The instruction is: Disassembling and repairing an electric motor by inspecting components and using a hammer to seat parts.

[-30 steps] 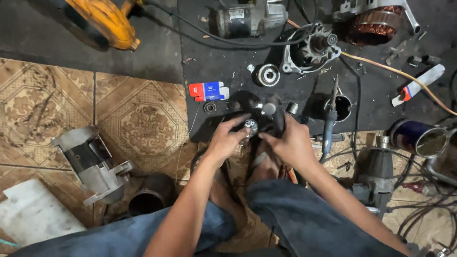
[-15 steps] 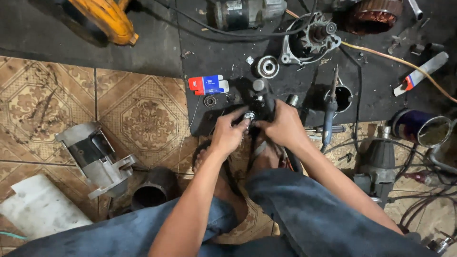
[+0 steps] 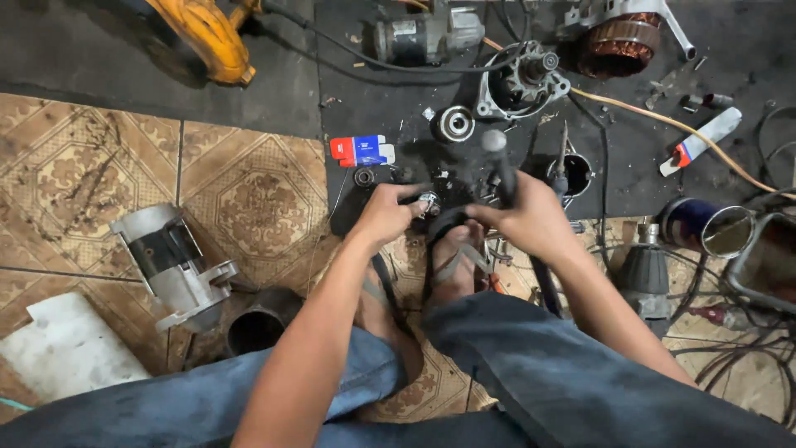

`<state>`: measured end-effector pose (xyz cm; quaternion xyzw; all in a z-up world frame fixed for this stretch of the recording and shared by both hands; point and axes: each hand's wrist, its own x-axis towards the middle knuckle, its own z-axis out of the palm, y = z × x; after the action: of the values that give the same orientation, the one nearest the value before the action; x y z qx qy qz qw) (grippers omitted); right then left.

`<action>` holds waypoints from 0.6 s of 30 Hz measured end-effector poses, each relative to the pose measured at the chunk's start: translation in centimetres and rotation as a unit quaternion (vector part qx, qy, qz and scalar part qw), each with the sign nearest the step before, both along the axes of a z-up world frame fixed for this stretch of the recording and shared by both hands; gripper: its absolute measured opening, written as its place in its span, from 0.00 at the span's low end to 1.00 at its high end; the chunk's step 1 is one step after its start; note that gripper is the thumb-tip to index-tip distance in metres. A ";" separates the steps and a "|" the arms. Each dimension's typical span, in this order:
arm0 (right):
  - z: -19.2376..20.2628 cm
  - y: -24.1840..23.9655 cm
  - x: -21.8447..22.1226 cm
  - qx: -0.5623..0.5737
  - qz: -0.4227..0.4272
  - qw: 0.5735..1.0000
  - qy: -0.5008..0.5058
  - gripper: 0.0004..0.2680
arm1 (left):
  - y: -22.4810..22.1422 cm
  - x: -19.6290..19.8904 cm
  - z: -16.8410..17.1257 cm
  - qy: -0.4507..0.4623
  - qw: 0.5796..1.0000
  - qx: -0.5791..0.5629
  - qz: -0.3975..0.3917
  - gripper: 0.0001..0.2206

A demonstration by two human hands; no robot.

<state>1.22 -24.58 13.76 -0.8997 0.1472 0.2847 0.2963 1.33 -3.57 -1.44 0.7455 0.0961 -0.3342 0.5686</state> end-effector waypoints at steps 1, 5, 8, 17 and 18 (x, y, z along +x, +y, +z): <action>-0.7 -1.5 -0.5 -0.004 -0.019 1.000 0.000 0.21 | 0.0 0.0 0.5 0.004 1.000 0.015 -0.016 0.18; 0.5 -2.1 -0.8 -0.023 -0.047 0.998 0.017 0.19 | 0.0 0.7 1.5 0.020 0.998 0.036 -0.054 0.17; -2.5 -4.3 -0.5 -0.035 -0.040 0.998 0.039 0.18 | 0.7 1.2 1.9 0.045 0.994 0.054 -0.079 0.19; 1.3 -2.9 4.9 0.042 0.114 0.993 0.013 0.24 | 0.9 1.1 2.3 0.181 0.965 -0.140 0.126 0.23; 1.5 -2.9 5.5 0.041 0.114 0.992 0.018 0.24 | 0.6 1.0 3.3 0.186 0.964 -0.140 0.128 0.23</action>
<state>6.77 -27.46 15.25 -0.8923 0.0367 0.3387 0.2961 2.34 -2.94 1.84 0.5646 0.2466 -0.4016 0.6776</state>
